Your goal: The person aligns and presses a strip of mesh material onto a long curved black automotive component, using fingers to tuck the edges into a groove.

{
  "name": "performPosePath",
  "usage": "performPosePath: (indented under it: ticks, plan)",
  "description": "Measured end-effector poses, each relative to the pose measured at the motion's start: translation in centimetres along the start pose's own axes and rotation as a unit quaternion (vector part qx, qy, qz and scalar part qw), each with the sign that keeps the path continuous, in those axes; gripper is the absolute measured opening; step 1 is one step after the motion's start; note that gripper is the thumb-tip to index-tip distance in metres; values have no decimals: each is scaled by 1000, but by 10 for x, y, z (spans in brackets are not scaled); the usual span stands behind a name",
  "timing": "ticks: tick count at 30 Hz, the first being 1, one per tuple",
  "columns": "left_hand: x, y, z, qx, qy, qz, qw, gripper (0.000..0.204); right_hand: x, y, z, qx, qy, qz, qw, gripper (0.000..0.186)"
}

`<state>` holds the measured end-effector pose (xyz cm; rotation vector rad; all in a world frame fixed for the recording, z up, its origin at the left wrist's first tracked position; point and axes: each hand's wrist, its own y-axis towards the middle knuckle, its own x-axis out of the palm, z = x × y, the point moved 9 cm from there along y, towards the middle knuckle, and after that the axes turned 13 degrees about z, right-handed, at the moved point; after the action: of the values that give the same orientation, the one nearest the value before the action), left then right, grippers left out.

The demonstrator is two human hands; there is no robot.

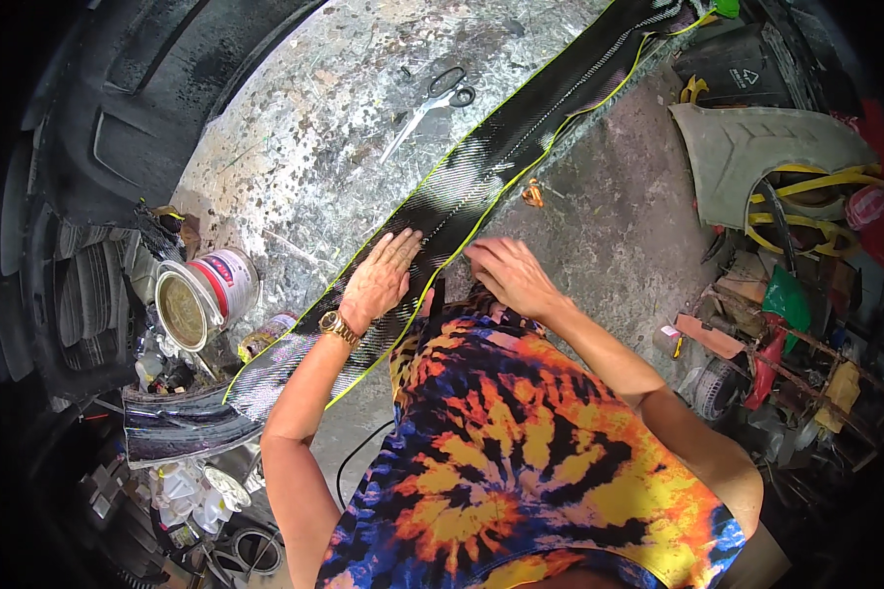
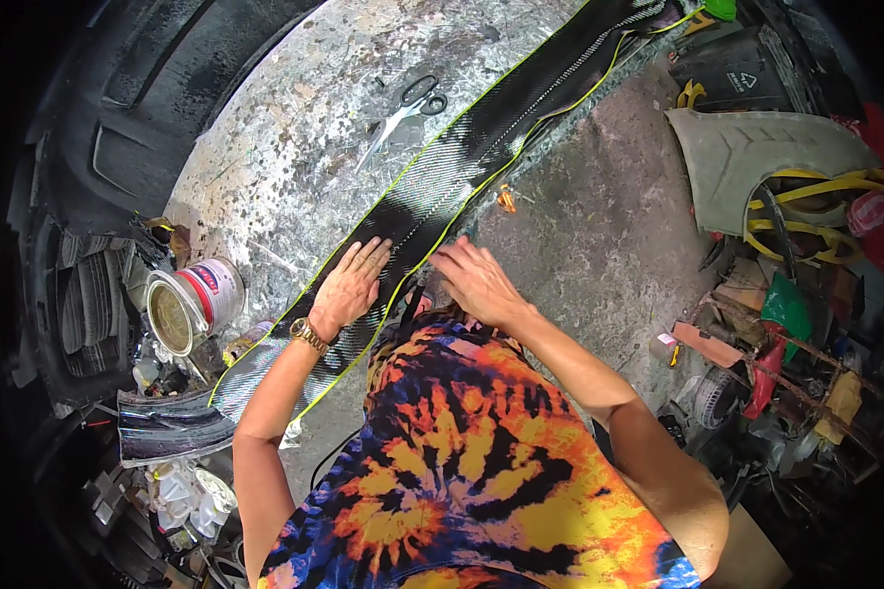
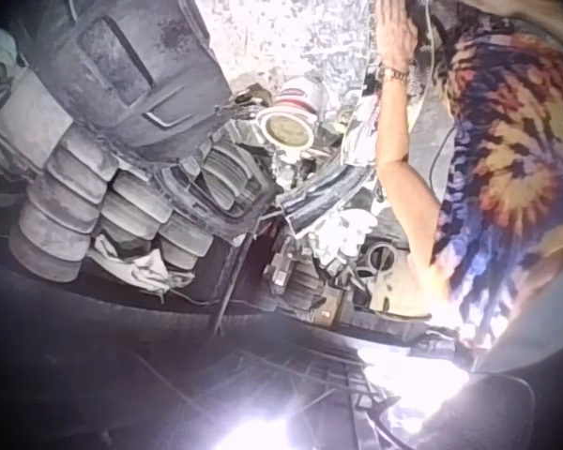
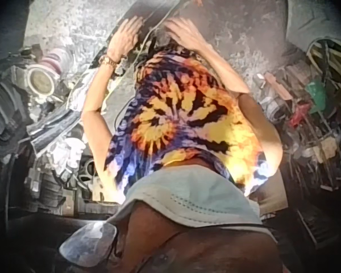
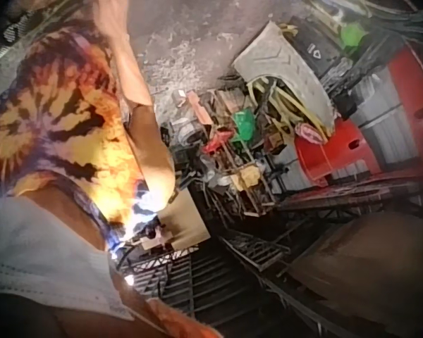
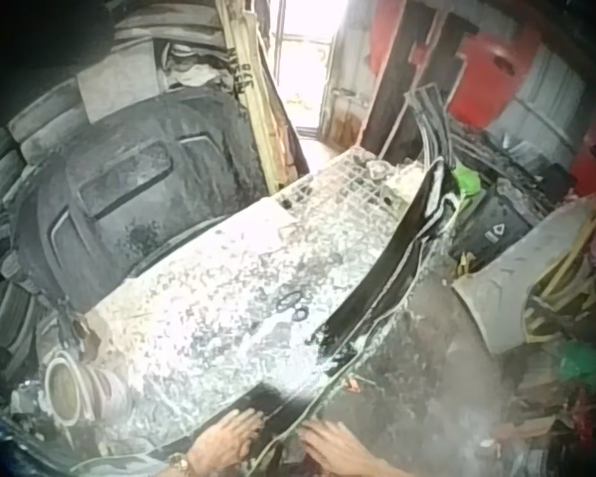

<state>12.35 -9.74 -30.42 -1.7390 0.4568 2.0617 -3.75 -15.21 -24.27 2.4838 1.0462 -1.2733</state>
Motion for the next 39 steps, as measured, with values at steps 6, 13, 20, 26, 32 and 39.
performPosePath:
  ticks: [6, 13, 20, 26, 32, 39]
  plan:
    - [-11, -8, 2, 7, 6, 11, 1000, 56, 23, 45, -19, -227, -137, 68, 962, 32]
    - [-46, -33, 35, -185, -175, 104, 961, 64, 39, 90, -19, -262, -125, 21, 957, 11]
    - [-32, -59, 18, -299, -107, 113, 941, 37, 56, 105, -2, -258, -112, -48, 959, 10]
    - [-35, -68, 15, -303, -101, 185, 929, 7, 44, 99, -4, -254, -97, -94, 958, 14]
    - [-43, -74, 4, -333, -124, 225, 907, 8, 27, 106, 9, -259, -175, -95, 945, 15]
    - [-43, -75, 10, -309, -107, 185, 927, 16, 8, 112, 21, -268, -226, -98, 931, 14]
